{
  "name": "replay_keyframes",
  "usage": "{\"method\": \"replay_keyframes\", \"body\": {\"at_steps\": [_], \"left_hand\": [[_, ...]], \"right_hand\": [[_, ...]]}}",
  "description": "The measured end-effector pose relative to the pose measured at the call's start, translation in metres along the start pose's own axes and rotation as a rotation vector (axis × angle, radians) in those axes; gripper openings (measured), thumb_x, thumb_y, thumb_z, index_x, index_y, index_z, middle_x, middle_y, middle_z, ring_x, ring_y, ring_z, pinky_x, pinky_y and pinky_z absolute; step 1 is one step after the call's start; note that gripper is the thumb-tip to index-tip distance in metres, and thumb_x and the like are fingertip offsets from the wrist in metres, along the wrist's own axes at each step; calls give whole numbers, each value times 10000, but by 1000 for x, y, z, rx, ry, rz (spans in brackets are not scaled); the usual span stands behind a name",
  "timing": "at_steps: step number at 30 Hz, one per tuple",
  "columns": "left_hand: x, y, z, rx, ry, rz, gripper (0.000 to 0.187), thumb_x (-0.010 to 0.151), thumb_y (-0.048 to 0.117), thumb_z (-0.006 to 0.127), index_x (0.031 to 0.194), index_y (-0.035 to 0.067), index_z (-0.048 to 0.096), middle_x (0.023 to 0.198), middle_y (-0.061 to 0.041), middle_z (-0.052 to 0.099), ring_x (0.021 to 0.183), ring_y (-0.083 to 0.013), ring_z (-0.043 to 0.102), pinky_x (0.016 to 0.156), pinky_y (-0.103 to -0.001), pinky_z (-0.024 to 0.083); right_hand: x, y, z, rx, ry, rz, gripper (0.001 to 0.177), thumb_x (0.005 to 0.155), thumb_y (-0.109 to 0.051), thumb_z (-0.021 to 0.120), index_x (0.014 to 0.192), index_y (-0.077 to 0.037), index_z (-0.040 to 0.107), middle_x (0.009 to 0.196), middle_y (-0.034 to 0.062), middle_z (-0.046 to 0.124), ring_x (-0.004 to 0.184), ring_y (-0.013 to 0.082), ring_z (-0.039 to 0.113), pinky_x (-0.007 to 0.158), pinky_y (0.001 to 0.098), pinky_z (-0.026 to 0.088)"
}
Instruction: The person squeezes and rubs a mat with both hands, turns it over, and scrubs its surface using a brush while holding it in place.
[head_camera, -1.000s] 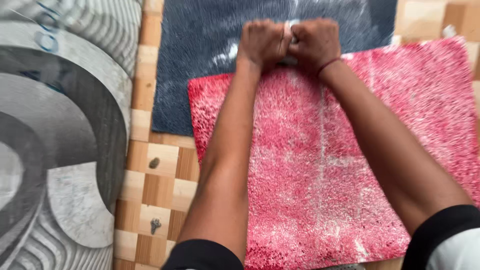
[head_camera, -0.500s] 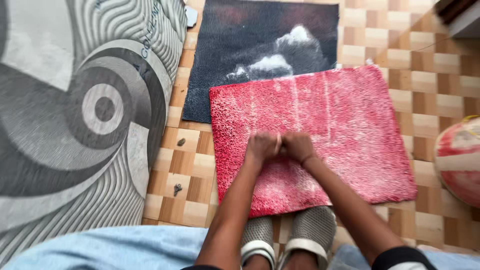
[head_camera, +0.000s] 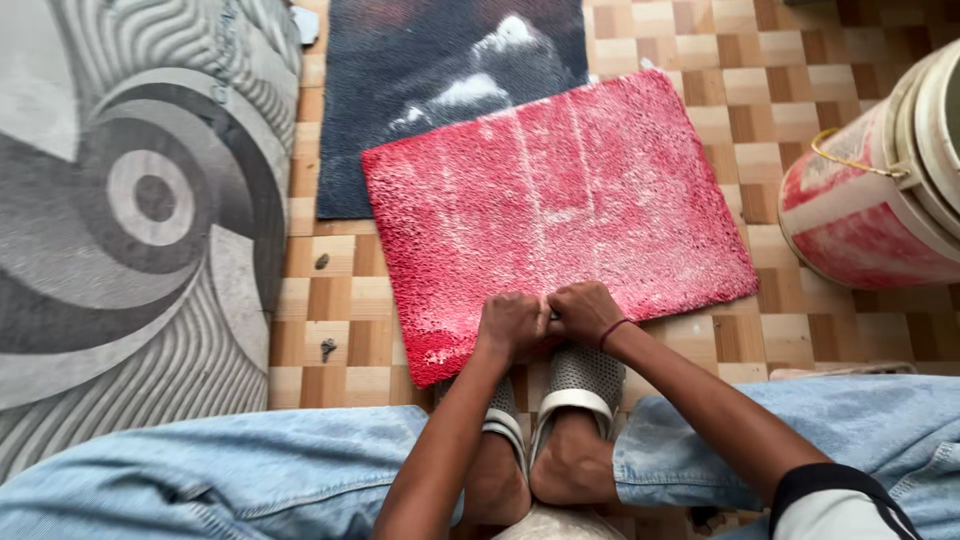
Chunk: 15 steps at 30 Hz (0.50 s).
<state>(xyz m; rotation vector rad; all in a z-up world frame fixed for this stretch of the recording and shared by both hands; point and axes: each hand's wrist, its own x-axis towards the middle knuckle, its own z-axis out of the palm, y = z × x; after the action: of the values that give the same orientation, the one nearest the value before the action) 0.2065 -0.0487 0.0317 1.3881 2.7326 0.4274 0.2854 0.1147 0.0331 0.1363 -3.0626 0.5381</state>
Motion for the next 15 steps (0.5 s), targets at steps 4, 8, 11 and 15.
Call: {"method": "replay_keyframes", "body": {"at_steps": [4,8,11,15], "left_hand": [[7,-8,5,-75,-17,5,432,956,357,491,718,74,715,726,-188,717,649,-358,716,619,-513,583],[34,-28,21,-18,-40,85,438,985,356,456,722,80,670,685,-152,697,565,-299,686,546,-483,553],[77,-59,40,77,-46,231,442,1007,346,432,677,115,615,597,-108,641,456,-237,596,488,-450,492],[186,-119,60,103,241,432,394,931,397,468,661,129,568,571,-94,595,426,-212,544,400,-408,469]], "right_hand": [[3,5,8,-4,208,-56,385,806,-479,711,700,-113,651,688,95,681,656,294,689,627,457,538],[26,23,21,12,262,-52,412,835,-492,695,670,-120,629,647,76,663,602,256,664,597,431,534],[60,55,34,4,236,11,472,946,-500,657,605,-177,620,493,31,547,414,173,520,453,391,461],[136,122,41,-105,443,-22,492,1007,-474,640,606,-195,585,485,-9,444,408,110,420,422,337,406]]}}
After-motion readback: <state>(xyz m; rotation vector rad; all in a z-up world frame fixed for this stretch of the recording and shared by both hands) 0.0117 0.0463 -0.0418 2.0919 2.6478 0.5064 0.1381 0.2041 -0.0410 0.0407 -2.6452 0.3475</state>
